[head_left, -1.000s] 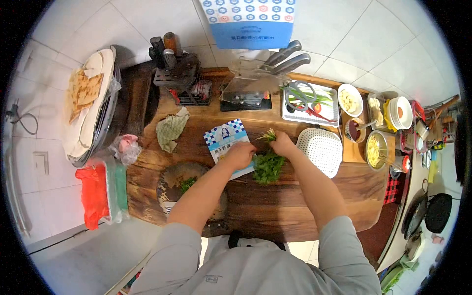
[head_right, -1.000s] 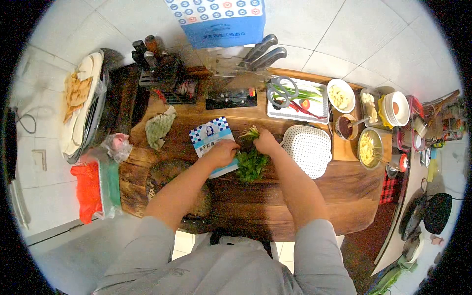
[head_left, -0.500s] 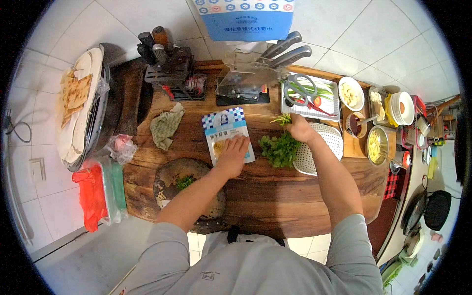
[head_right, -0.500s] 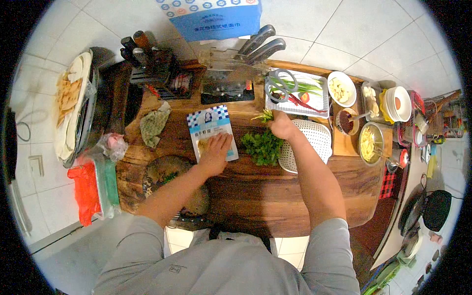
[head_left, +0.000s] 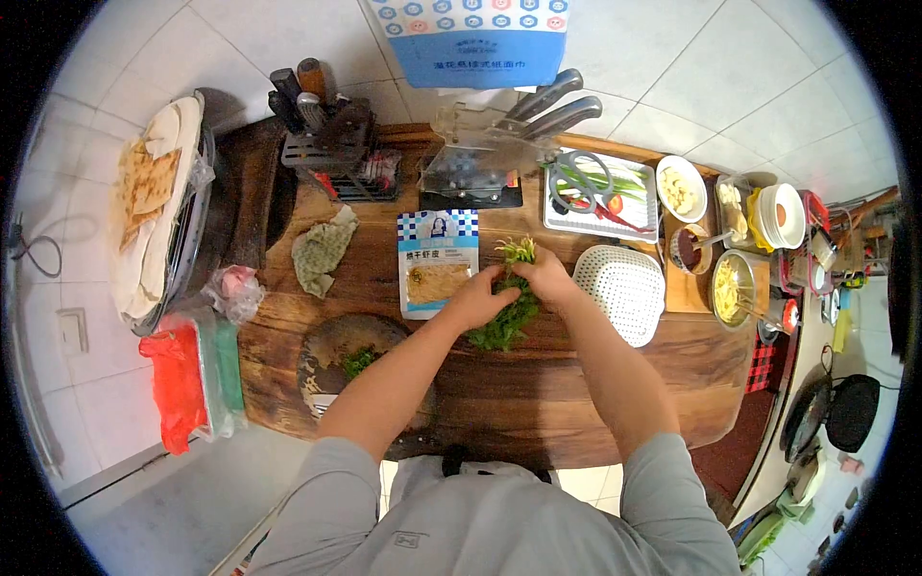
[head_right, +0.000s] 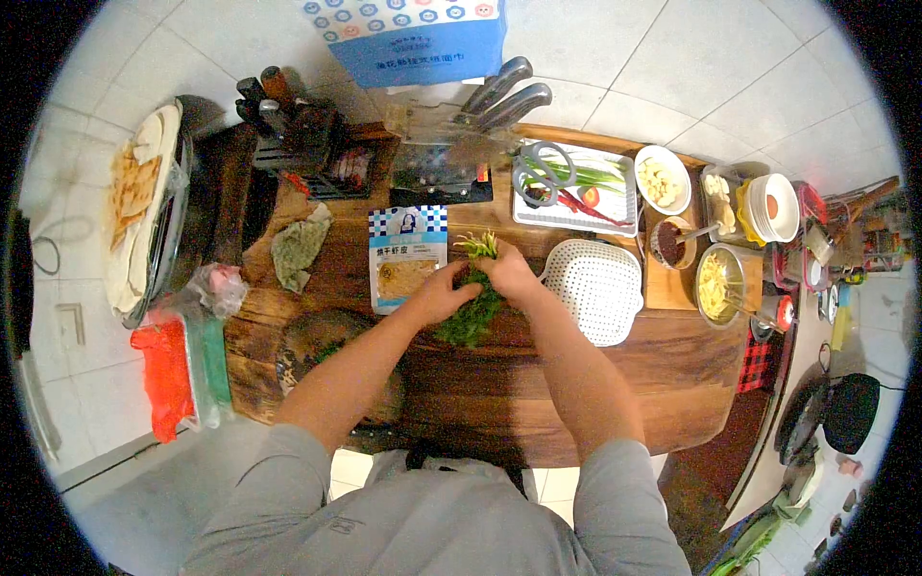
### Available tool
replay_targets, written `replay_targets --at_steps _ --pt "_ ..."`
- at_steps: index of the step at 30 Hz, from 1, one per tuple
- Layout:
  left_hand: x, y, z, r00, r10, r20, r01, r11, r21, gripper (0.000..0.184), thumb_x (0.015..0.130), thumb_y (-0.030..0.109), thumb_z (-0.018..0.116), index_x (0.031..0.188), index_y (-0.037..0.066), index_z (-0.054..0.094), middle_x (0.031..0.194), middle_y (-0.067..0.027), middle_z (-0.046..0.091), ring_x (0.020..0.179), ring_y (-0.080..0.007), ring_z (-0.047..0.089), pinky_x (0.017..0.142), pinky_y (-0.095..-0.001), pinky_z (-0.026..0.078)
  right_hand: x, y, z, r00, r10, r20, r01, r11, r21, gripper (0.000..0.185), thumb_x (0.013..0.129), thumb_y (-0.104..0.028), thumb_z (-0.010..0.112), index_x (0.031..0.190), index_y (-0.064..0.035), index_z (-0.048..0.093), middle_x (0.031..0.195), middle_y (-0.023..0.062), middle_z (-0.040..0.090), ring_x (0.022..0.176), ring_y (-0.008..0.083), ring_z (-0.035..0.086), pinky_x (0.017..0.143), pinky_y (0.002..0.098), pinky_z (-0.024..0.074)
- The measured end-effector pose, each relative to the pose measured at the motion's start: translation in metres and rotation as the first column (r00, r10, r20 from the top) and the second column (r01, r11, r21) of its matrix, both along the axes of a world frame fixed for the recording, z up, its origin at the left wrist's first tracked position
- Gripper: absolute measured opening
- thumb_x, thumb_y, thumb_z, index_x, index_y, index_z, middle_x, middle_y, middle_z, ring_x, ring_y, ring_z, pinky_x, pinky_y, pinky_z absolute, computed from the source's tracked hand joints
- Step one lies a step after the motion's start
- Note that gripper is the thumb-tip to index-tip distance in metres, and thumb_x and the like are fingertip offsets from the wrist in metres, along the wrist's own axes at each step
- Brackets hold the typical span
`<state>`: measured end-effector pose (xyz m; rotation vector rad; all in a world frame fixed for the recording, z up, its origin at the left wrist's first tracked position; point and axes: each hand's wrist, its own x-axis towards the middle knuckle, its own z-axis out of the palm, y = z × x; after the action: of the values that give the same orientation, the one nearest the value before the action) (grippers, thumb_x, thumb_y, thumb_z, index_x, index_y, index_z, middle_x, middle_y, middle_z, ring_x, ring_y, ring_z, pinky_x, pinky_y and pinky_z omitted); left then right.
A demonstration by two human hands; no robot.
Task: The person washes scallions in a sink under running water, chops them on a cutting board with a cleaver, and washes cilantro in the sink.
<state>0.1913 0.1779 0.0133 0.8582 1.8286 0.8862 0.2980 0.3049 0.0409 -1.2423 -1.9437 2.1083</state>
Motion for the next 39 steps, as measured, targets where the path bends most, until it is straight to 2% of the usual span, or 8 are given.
replay_targets --at_steps 4,8,12,17,20,26,32,39 --pt "0.005 -0.008 0.027 0.985 0.17 -0.015 -0.167 0.979 0.113 0.045 0.086 0.033 0.061 0.116 -0.001 0.057 0.11 -0.0167 0.062 0.101 -0.0256 0.058 0.09 -0.0342 0.043 0.013 -0.019 0.008 1.0 -0.004 -0.009 0.004 1.0 0.013 0.032 0.083 -0.013 0.059 0.112 0.0017 0.055 0.098 0.0103 0.063 0.088 0.0175 0.057 0.081 0.0317 0.0448" --pt "0.021 -0.013 0.047 0.96 0.209 0.189 -0.246 0.947 0.206 0.028 0.088 0.021 0.059 0.105 0.0 0.063 0.091 -0.0066 0.066 0.081 -0.013 0.059 0.074 -0.0273 0.046 0.023 -0.035 0.028 0.988 0.086 -0.132 -0.066 0.987 0.147 0.029 0.083 -0.011 0.059 0.109 0.0011 0.056 0.095 0.0101 0.063 0.086 0.0158 0.056 0.081 0.0306 0.0448" --pt "0.027 -0.013 0.063 0.922 0.229 0.312 -0.317 0.909 0.27 0.024 0.091 0.017 0.055 0.107 0.001 0.063 0.095 -0.0032 0.064 0.086 -0.0099 0.055 0.078 -0.0258 0.044 0.028 -0.044 0.058 0.971 0.118 -0.206 -0.075 0.977 0.202 0.027 0.083 -0.01 0.059 0.106 0.0018 0.056 0.092 0.0088 0.063 0.083 0.0138 0.056 0.076 0.0289 0.0458" --pt "0.022 -0.017 0.108 0.93 0.275 0.244 -0.345 0.881 0.322 0.022 0.092 0.012 0.052 0.107 0.0 0.061 0.096 -0.0039 0.064 0.086 -0.01 0.055 0.078 -0.0253 0.044 0.033 -0.057 0.091 0.913 -0.185 -0.363 0.203 0.979 0.012 0.026 0.084 -0.012 0.063 0.105 0.0014 0.054 0.09 0.0037 0.06 0.08 0.0089 0.054 0.07 0.0222 0.0441" --pt "0.019 -0.017 0.073 0.908 0.253 0.333 -0.377 0.839 0.392 0.021 0.091 0.01 0.051 0.106 -0.002 0.06 0.097 -0.0045 0.063 0.086 -0.0105 0.055 0.078 -0.0255 0.044 0.037 -0.06 0.096 0.925 -0.157 -0.346 0.174 0.984 0.019 0.028 0.085 -0.011 0.062 0.108 0.0025 0.053 0.092 0.0049 0.061 0.081 0.0102 0.055 0.072 0.0231 0.0446" --pt "0.033 -0.043 0.107 0.922 0.187 0.34 -0.333 0.83 0.447 0.019 0.09 0.01 0.053 0.105 -0.001 0.06 0.093 -0.0026 0.062 0.079 -0.0096 0.055 0.07 -0.0238 0.045 0.045 -0.087 0.113 0.946 0.003 -0.324 0.103 0.945 0.311 0.021 0.088 -0.008 0.058 0.106 0.0023 0.057 0.088 0.0072 0.063 0.078 0.0123 0.056 0.073 0.0266 0.0458" --pt "0.043 -0.062 0.12 0.72 0.297 0.628 -0.533 0.816 0.225 0.017 0.089 0.01 0.055 0.104 0.003 0.058 0.081 0.003 0.058 0.061 -0.0052 0.047 0.051 -0.0218 0.038 0.05 -0.104 0.108 0.95 -0.19 -0.249 0.238 0.954 0.181 0.014 0.088 -0.007 0.056 0.098 0.002 0.059 0.08 0.0053 0.062 0.072 0.0107 0.054 0.067 0.0256 0.0452" --pt "0.05 -0.079 0.116 0.748 0.146 0.648 -0.445 0.835 0.325 0.018 0.091 0.012 0.055 0.106 0.002 0.058 0.098 -0.0025 0.06 0.085 -0.0114 0.055 0.076 -0.0242 0.045 0.051 -0.119 0.099 0.943 -0.204 -0.261 0.237 0.966 0.1 0.013 0.087 -0.007 0.058 0.097 0.0015 0.057 0.083 0.0037 0.061 0.073 0.0085 0.053 0.066 0.023 0.0441"
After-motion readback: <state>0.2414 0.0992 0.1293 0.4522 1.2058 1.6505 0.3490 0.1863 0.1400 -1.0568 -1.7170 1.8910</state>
